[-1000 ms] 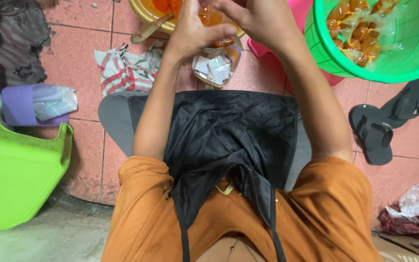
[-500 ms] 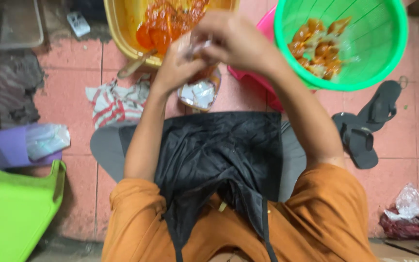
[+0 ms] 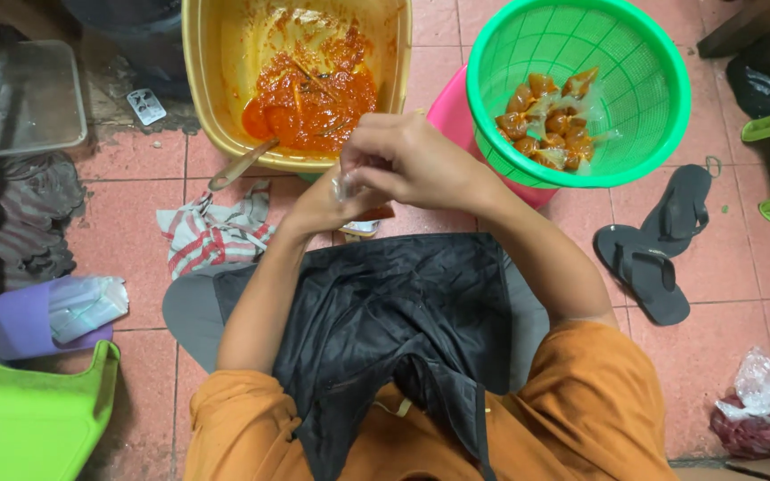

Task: Packaging red sauce into small plastic bags and tying them with rubber bands.

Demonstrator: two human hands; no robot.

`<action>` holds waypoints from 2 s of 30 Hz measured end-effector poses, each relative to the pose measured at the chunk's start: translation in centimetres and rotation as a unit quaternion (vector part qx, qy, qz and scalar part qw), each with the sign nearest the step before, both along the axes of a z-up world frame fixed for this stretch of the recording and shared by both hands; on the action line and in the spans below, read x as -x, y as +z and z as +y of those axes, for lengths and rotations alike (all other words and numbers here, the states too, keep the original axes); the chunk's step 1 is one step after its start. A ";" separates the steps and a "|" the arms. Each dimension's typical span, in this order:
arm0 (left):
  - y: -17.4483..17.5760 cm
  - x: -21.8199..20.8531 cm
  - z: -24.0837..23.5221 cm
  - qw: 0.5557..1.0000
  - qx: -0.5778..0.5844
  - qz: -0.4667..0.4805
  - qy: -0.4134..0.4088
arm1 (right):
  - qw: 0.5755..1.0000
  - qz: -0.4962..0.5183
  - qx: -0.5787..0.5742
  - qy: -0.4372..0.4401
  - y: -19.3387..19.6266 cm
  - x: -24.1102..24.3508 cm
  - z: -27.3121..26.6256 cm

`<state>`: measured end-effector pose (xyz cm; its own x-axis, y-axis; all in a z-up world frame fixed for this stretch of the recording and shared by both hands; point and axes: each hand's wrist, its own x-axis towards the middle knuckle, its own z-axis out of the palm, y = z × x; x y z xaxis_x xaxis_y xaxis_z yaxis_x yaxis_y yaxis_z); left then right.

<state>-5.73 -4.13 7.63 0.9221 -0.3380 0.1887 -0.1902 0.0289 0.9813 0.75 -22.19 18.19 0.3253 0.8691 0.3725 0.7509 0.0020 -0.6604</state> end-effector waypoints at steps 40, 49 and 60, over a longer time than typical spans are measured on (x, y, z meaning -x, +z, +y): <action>-1.3 1.7 0.5 0.976 0.133 -0.051 0.166 | 0.618 0.752 -0.219 -0.063 -16.6 3.9 0.0; -7.0 1.5 -0.9 0.923 -0.137 -0.135 0.333 | 0.964 0.063 -0.083 -0.245 -14.3 3.2 1.1; -9.5 0.9 -2.2 0.919 0.019 -0.095 0.383 | 0.906 -0.132 -0.162 -0.367 -15.3 4.6 3.2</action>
<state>-6.63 -6.31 -1.83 0.8363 0.4059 0.3685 -0.3362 -0.1512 0.9296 -3.86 -19.00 2.89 0.6338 0.2855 0.7189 0.7604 -0.4004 -0.5114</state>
